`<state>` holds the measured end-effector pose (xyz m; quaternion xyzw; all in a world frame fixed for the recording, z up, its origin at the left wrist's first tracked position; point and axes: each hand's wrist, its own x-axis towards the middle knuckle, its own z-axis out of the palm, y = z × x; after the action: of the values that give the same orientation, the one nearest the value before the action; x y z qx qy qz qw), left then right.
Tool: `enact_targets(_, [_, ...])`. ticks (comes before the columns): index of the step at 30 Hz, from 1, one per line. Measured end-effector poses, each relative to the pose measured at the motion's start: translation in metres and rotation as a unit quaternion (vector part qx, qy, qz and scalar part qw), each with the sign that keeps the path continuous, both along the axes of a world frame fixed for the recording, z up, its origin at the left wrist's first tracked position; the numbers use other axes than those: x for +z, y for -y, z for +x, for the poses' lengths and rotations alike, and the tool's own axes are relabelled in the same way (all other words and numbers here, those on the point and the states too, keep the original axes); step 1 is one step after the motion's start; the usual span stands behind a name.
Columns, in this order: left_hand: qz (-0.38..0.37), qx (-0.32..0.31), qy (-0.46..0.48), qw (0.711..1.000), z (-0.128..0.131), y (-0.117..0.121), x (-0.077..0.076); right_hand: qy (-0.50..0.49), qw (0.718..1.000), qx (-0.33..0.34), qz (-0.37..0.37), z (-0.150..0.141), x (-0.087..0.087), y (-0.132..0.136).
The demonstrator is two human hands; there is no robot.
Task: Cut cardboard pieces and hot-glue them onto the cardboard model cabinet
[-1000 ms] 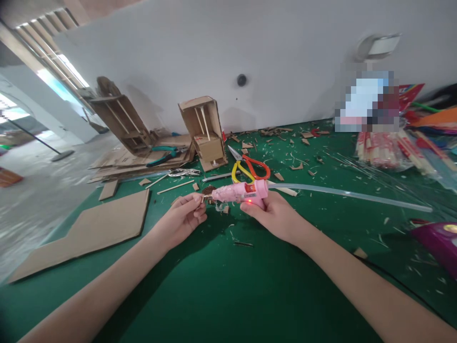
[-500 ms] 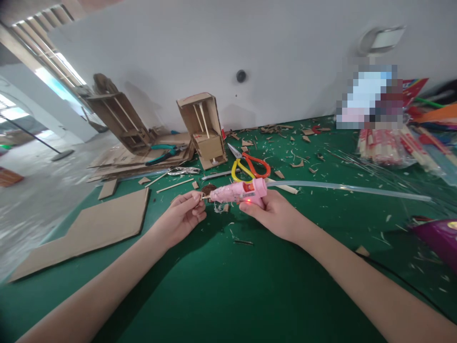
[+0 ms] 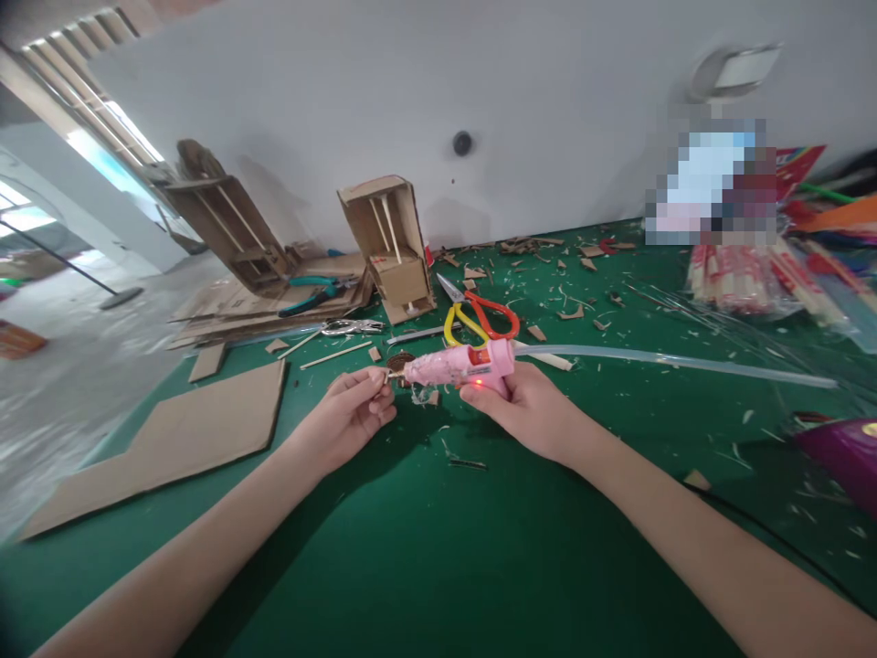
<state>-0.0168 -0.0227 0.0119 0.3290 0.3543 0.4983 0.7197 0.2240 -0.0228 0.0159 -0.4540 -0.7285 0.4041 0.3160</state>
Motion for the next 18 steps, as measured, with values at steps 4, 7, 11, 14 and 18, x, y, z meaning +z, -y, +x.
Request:
enact_targets(4, [0.002, -0.003, -0.004, 1.0, -0.0011, 0.0, -0.0009, 0.009, 1.0, -0.019, 0.008, -0.0011, 0.0014, 0.0004])
enact_targets(7, [0.001, -0.003, -0.004, 1.0, -0.0015, -0.0001, -0.0013, 0.01, 0.999, -0.025, 0.017, -0.0012, 0.0019, 0.0002])
enact_targets(11, [0.004, -0.004, -0.005, 1.0, -0.0019, -0.0003, -0.0012, 0.012, 1.0, -0.023, 0.014, -0.0005, 0.0024, 0.001])
enact_targets(14, [0.004, -0.002, -0.006, 1.0, -0.0014, -0.0003, -0.0009, 0.015, 1.0, -0.017, 0.005, -0.0005, 0.0029, 0.002])
enact_targets(18, [0.003, 0.001, -0.005, 1.0, -0.0004, -0.0003, -0.0005, 0.011, 1.0, -0.012, -0.004, -0.0017, 0.0042, 0.0029])
